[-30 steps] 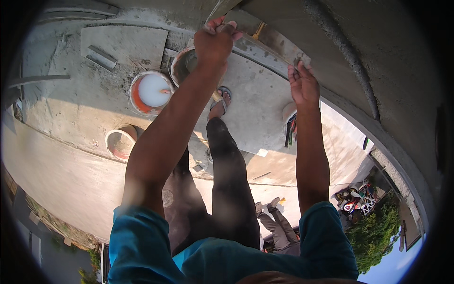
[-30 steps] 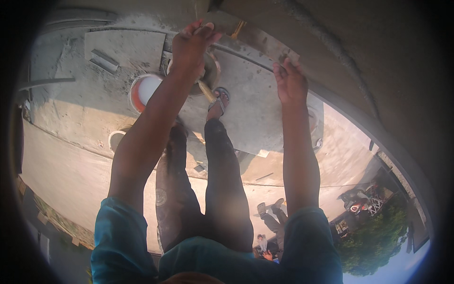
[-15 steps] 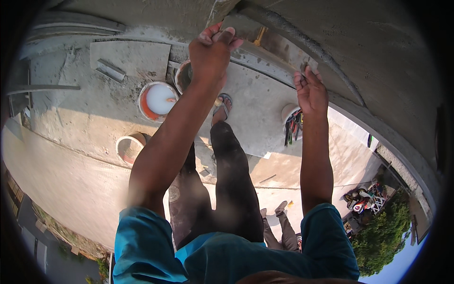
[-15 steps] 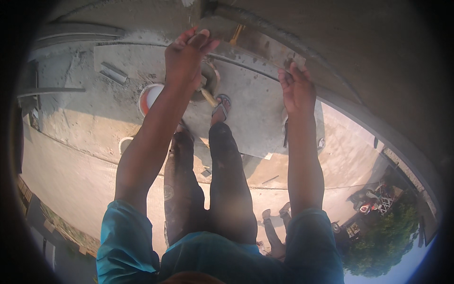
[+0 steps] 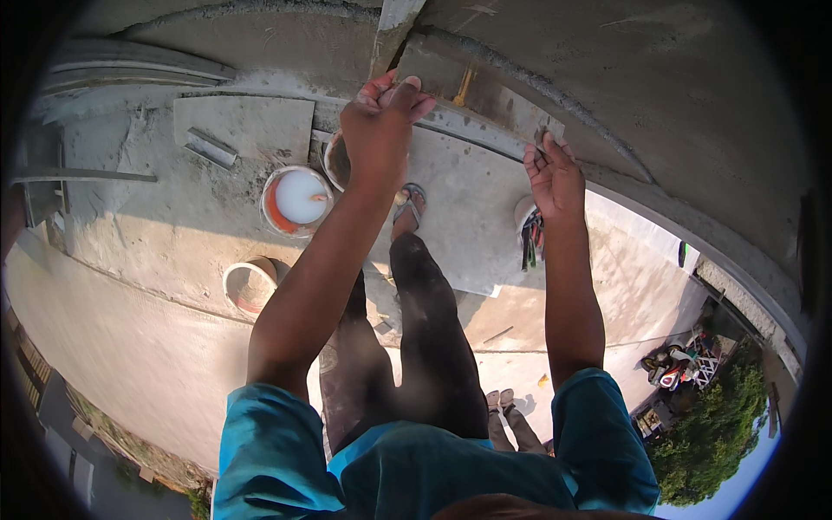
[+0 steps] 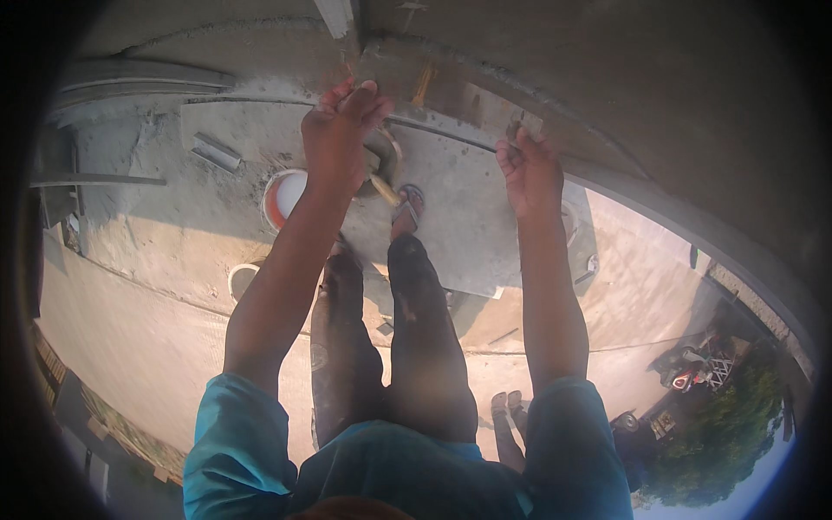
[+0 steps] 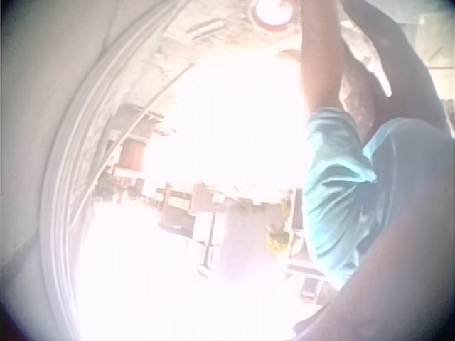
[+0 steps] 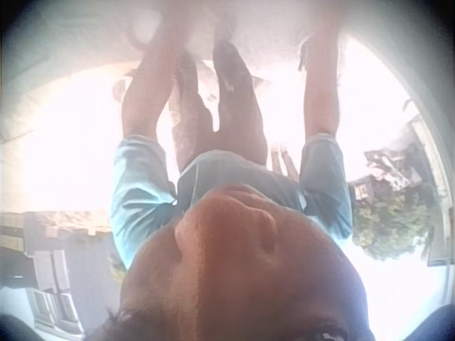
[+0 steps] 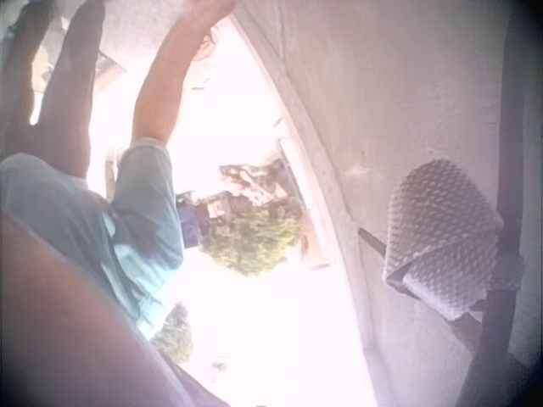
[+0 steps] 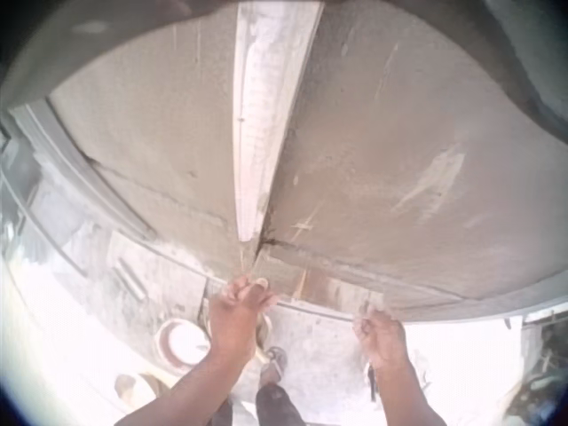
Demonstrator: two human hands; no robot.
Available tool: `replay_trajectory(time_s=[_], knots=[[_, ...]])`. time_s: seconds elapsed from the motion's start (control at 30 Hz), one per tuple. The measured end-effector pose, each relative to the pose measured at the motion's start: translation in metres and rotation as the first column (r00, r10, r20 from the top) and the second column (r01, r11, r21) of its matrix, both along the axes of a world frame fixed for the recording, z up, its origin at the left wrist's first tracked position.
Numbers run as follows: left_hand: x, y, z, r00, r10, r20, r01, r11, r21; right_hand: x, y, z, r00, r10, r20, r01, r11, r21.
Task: The person scoops cement from a bucket with a trowel and applies it to a ceiling joint, smoothing the surface. They then mix more cement in a bucket and use a straightedge to level the applied material.
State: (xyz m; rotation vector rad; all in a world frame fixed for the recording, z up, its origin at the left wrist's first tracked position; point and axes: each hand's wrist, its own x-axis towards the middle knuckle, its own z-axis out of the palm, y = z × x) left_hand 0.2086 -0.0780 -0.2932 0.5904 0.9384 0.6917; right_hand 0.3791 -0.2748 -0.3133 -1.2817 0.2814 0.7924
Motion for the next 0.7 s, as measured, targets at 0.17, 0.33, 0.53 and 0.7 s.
replay_trajectory(time_s=[0.17,0.33,0.53,0.7], knots=[[-0.037,-0.047,0.040,0.998,0.050,-0.029,-0.047,0.994,0.094,-0.054,-0.052,0.043,0.999,0.001,0.049,-0.008,0.991,0.131],[-0.049,-0.043,0.160,0.999,0.048,-0.012,-0.045,0.978,0.203,-0.071,-0.064,0.142,0.312,0.424,0.850,-0.030,0.899,-0.437],[-0.062,-0.020,0.288,0.982,-0.054,0.182,-0.156,0.316,0.936,-0.033,-0.034,0.296,-0.413,0.229,0.881,0.485,0.875,0.000],[-0.027,0.052,0.378,0.960,0.162,0.229,-0.181,-0.268,0.946,0.017,-0.001,0.396,-0.640,0.156,0.753,0.357,0.927,0.111]])
